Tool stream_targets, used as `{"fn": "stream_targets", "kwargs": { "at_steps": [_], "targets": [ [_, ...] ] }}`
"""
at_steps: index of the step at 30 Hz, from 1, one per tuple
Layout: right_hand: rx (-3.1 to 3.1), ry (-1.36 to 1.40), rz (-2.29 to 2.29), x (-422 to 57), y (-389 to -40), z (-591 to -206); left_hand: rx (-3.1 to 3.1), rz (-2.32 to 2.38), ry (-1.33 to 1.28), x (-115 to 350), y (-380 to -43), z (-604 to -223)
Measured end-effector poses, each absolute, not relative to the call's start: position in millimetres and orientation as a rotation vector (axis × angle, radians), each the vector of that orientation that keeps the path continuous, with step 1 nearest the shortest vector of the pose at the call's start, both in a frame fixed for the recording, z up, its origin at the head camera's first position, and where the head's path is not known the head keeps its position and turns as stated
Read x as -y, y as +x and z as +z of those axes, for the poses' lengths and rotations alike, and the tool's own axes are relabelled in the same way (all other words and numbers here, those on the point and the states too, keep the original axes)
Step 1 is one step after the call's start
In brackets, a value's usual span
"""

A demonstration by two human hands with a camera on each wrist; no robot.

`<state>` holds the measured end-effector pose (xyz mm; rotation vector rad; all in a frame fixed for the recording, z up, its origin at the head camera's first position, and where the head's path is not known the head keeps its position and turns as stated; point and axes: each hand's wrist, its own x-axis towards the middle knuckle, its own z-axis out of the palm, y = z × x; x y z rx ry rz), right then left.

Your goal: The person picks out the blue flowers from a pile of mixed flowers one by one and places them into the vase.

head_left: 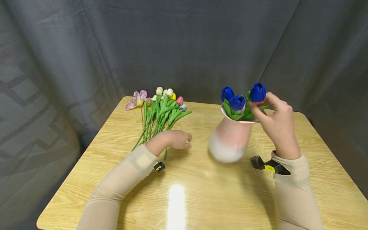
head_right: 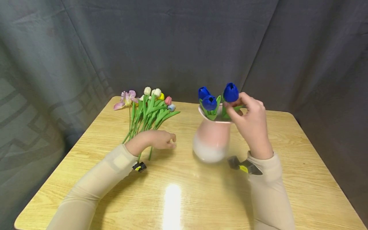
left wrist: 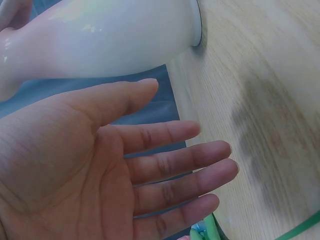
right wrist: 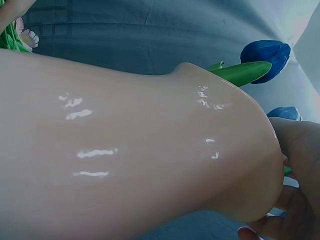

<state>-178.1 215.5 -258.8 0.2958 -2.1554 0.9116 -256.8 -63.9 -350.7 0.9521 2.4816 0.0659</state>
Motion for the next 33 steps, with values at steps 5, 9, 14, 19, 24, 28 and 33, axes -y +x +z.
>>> {"fn": "stream_targets", "kwargs": {
  "at_steps": [5, 9, 14, 19, 24, 28, 33],
  "targets": [
    [2.166, 0.298, 0.903, -215, -179, -258, -2.480, 0.066, 0.949, 64, -257, -352],
    [2.187, 0.283, 0.908, -215, -178, -257, -2.481, 0.056, 0.953, 64, -258, -354],
    [2.224, 0.272, 0.911, -215, -177, -258, -2.481, 0.053, 0.968, 63, -258, -354],
    [2.271, 0.364, 1.019, -223, -172, -262, -2.477, 0.061, 0.954, 64, -257, -353],
    [2.228, 0.634, 1.222, -245, -170, -274, -2.469, 0.081, 0.924, 65, -255, -352],
    [2.308, 0.767, 1.270, -264, -171, -294, -2.468, 0.099, 0.918, 67, -255, -351],
    [2.606, 0.846, 1.417, -276, -178, -327, -2.468, 0.099, 0.922, 67, -255, -350]
  ]
}}
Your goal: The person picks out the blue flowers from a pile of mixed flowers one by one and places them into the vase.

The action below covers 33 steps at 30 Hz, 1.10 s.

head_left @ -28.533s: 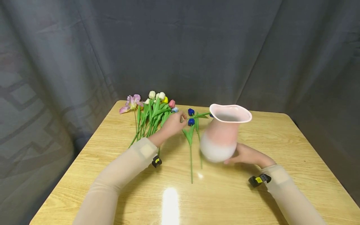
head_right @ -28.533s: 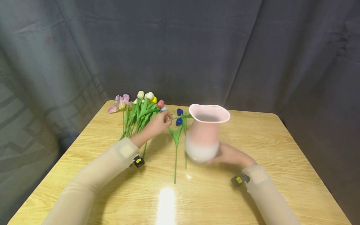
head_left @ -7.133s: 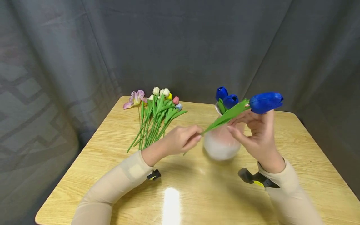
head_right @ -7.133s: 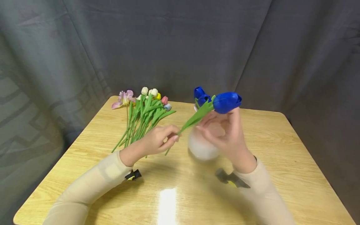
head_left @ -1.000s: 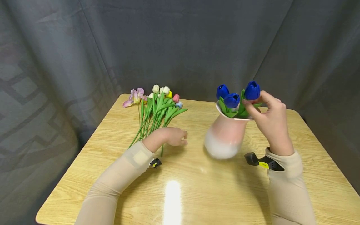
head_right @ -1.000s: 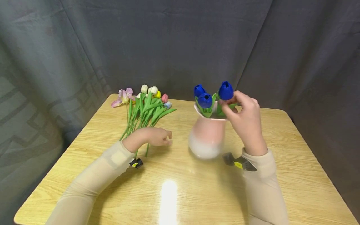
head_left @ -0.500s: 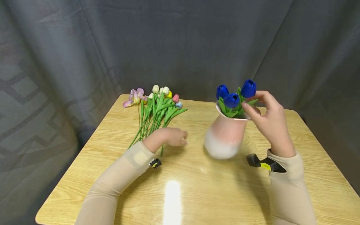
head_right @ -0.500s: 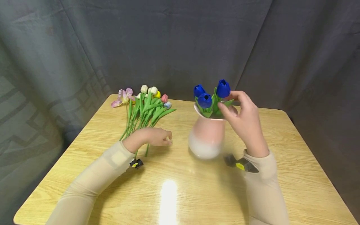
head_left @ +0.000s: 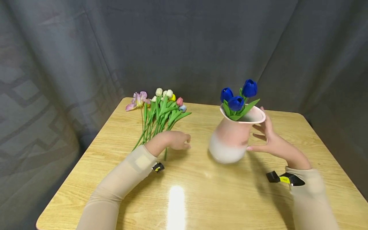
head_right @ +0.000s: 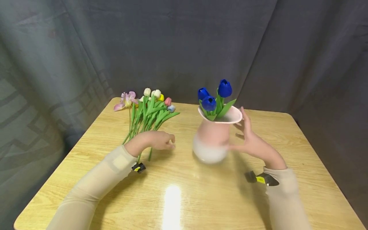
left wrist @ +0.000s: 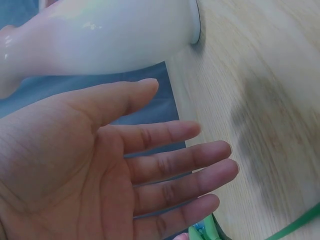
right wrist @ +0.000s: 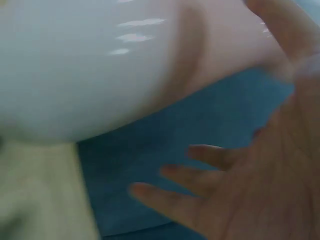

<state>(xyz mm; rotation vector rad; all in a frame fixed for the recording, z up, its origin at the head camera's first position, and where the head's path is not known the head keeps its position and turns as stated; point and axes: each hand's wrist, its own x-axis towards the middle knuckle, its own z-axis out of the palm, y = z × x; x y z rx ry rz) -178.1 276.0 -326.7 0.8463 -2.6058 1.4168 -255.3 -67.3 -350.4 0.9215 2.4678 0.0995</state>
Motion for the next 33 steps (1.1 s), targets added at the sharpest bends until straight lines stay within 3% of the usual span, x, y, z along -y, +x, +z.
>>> {"fn": "stream_targets", "kwargs": {
  "at_steps": [10, 22, 33],
  "targets": [
    [2.815, 0.751, 1.461, -265, -185, -393, -2.458, 0.109, 0.908, 68, -256, -353],
    [2.751, 0.625, 1.496, -244, -192, -405, -2.459, 0.104, 0.894, 70, -257, -354],
    [2.693, 0.753, 1.692, -220, -266, -396, -2.462, 0.099, 0.909, 70, -259, -353]
  ]
}}
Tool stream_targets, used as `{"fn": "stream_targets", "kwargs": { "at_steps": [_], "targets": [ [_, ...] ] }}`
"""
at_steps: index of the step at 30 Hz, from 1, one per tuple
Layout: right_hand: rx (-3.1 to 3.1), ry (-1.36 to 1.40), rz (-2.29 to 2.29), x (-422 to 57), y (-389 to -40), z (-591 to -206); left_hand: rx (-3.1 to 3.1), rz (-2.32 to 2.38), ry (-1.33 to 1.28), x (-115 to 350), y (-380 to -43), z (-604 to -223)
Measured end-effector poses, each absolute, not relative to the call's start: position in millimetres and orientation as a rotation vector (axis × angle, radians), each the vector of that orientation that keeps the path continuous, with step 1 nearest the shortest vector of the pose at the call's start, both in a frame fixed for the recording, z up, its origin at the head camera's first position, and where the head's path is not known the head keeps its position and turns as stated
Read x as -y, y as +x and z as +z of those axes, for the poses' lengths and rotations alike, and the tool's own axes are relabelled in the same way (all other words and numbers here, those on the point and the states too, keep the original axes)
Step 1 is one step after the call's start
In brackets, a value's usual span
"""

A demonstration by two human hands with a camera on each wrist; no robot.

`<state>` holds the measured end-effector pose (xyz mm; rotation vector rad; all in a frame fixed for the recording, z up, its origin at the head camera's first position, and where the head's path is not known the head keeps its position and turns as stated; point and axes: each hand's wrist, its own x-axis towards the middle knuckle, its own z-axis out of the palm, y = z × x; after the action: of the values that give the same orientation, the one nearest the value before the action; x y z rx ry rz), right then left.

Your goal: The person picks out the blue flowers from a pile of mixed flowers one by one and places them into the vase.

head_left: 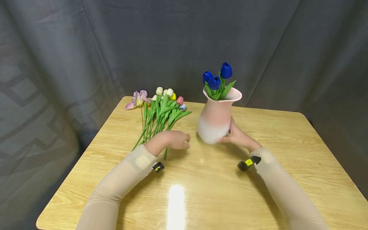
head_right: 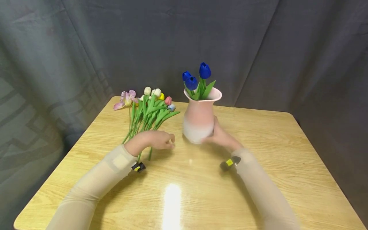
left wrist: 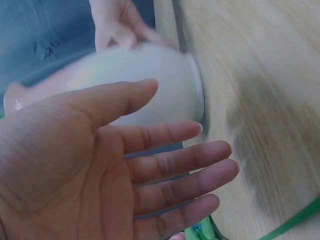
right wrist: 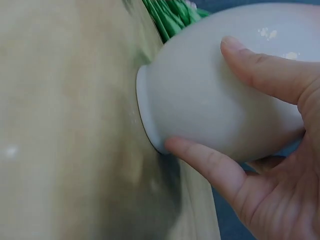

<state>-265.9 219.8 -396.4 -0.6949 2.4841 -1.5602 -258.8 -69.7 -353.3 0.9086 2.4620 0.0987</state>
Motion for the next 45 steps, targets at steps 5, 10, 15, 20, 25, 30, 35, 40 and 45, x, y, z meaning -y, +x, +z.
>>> {"fn": "stream_targets", "kwargs": {
  "at_steps": [5, 10, 15, 20, 25, 30, 35, 40, 45],
  "targets": [
    [-2.439, -0.644, -1.590, -217, -299, -396, -2.460, 0.083, 0.920, 69, -260, -355],
    [-2.437, -0.616, -1.629, -214, -319, -395, -2.462, 0.080, 0.923, 68, -260, -355],
    [-2.385, -0.593, -1.672, -210, -321, -390, -2.459, 0.088, 0.917, 68, -259, -355],
    [-2.351, -0.575, -1.658, -205, -315, -377, -2.462, 0.076, 0.910, 68, -260, -355],
    [-2.395, -0.516, -1.648, -207, -319, -387, -2.461, 0.066, 0.903, 68, -261, -356],
    [-2.542, -0.444, -1.499, -216, -313, -401, -2.515, 0.123, 0.917, 70, -263, -360],
    [-2.828, -0.426, -1.217, -228, -293, -385, -2.916, 0.199, 1.052, 76, -271, -363],
    [-3.124, -0.423, -0.922, -240, -269, -357, -3.329, 0.260, 1.013, 84, -281, -360],
    [-3.287, -0.517, -0.715, -246, -252, -342, -3.328, 0.211, 0.796, 89, -285, -360]
  ]
}}
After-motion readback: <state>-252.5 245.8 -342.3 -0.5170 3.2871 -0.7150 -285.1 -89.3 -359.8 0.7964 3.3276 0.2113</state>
